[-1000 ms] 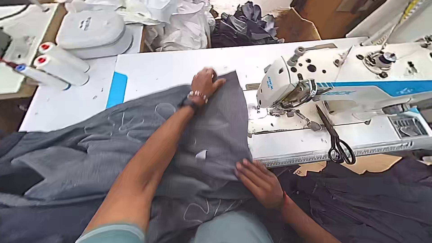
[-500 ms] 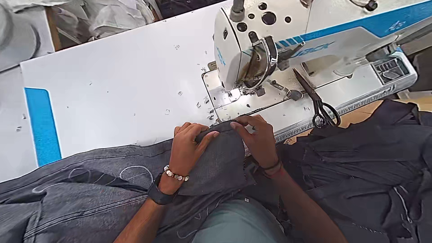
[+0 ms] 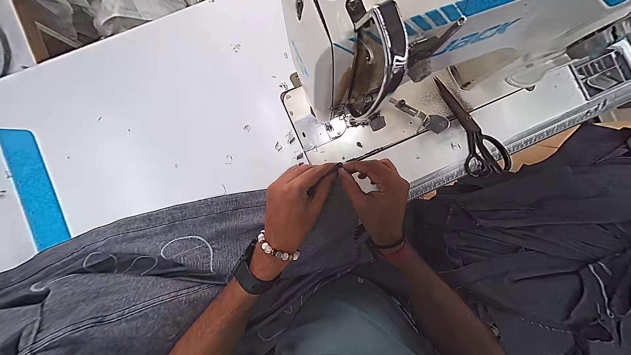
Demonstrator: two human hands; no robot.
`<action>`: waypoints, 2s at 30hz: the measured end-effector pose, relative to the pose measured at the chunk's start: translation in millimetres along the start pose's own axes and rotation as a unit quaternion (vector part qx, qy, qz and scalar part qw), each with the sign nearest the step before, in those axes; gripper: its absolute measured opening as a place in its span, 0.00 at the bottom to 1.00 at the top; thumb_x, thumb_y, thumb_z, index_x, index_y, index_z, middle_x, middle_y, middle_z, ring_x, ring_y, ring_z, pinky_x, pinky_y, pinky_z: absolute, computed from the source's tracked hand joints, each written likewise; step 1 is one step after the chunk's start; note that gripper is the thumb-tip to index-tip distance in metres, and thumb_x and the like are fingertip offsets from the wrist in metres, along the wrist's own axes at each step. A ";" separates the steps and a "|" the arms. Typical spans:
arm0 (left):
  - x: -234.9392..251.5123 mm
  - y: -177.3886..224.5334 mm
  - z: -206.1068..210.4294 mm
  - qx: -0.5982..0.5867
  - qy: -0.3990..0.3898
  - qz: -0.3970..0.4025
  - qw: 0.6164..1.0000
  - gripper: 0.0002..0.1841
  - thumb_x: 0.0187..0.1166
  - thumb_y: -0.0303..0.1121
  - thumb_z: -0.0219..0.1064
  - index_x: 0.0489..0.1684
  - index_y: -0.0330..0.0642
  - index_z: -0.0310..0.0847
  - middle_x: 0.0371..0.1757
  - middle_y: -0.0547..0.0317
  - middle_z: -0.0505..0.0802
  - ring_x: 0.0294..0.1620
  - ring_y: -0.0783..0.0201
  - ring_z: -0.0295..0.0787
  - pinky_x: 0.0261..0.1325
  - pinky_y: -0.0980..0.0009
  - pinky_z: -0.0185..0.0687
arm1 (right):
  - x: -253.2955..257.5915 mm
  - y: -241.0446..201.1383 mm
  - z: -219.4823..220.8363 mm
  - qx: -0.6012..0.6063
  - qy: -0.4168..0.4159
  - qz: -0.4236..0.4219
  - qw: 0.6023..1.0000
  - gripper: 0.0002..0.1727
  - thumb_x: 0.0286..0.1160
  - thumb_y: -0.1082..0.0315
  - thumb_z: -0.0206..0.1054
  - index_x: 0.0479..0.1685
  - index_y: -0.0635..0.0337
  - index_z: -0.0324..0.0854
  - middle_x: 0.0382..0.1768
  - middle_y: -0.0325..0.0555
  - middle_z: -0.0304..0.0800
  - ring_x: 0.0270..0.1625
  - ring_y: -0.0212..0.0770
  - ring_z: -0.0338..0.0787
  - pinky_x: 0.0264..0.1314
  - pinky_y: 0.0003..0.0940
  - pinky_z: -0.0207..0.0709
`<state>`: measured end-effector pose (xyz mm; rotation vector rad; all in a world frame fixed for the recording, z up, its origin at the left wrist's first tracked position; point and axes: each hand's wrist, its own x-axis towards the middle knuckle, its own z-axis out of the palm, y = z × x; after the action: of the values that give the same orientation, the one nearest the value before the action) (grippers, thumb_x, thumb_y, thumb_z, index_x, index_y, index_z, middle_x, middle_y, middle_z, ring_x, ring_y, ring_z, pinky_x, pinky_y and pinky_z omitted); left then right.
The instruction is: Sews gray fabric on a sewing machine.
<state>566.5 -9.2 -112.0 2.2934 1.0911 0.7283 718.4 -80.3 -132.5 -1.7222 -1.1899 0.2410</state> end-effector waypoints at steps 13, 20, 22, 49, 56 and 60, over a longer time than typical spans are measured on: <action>5.9 -7.7 7.3 -0.070 0.026 -0.043 0.996 0.09 0.80 0.38 0.70 0.45 0.49 0.95 0.41 0.67 0.96 0.44 0.76 0.90 0.49 0.76 0.85 | 0.7 -7.4 -7.8 -0.025 -0.065 -0.032 0.997 0.11 0.77 0.64 0.69 0.51 0.51 0.96 0.45 0.33 0.97 0.50 0.31 0.90 0.50 0.31 0.83; 8.0 -4.5 -1.0 -0.074 0.010 -0.024 0.997 0.09 0.81 0.36 0.69 0.48 0.48 0.97 0.43 0.67 0.97 0.43 0.74 0.87 0.49 0.74 0.78 | 25.3 -4.7 -20.3 0.144 -0.188 0.145 0.961 0.07 0.78 0.63 0.74 0.45 0.53 0.96 0.32 0.33 0.96 0.26 0.27 0.88 0.25 0.24 0.81; 8.8 -1.6 -5.9 -0.046 -0.008 -0.027 0.999 0.10 0.82 0.37 0.69 0.50 0.50 0.97 0.41 0.68 0.97 0.39 0.74 0.85 0.45 0.74 0.76 | 25.5 -5.8 -18.2 0.146 -0.176 0.150 0.962 0.05 0.75 0.64 0.76 0.42 0.53 0.95 0.30 0.33 0.95 0.25 0.27 0.88 0.24 0.24 0.81; 36.1 -12.4 -19.9 -0.082 -0.097 -0.161 0.979 0.16 0.83 0.50 0.66 0.27 0.55 0.92 0.15 0.64 0.85 0.10 0.65 0.73 0.14 0.64 0.65 | 20.3 -5.1 22.2 -0.206 -0.045 -0.032 0.977 0.08 0.76 0.60 0.70 0.39 0.52 0.92 0.27 0.37 0.90 0.32 0.41 0.86 0.34 0.39 0.76; 42.5 -27.0 -0.2 0.102 -0.023 0.122 0.987 0.08 0.83 0.32 0.66 0.51 0.44 0.91 0.53 0.53 0.94 0.59 0.50 0.88 0.59 0.51 0.78 | 9.9 -4.0 31.5 -0.304 -0.061 -0.124 0.942 0.13 0.82 0.61 0.64 0.49 0.55 0.94 0.34 0.44 0.86 0.35 0.45 0.86 0.28 0.36 0.74; 38.1 -44.3 1.0 0.147 -0.039 0.175 0.973 0.12 0.86 0.35 0.62 0.56 0.52 0.94 0.63 0.66 0.95 0.68 0.60 0.87 0.70 0.58 0.74 | 1.1 -3.1 24.6 -0.311 -0.103 -0.118 0.937 0.18 0.81 0.61 0.62 0.61 0.55 0.91 0.25 0.41 0.86 0.24 0.42 0.85 0.19 0.35 0.70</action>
<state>563.6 46.0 -131.0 2.7863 0.8109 0.6312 701.7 -64.4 -141.7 -2.0970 -1.7457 -0.1241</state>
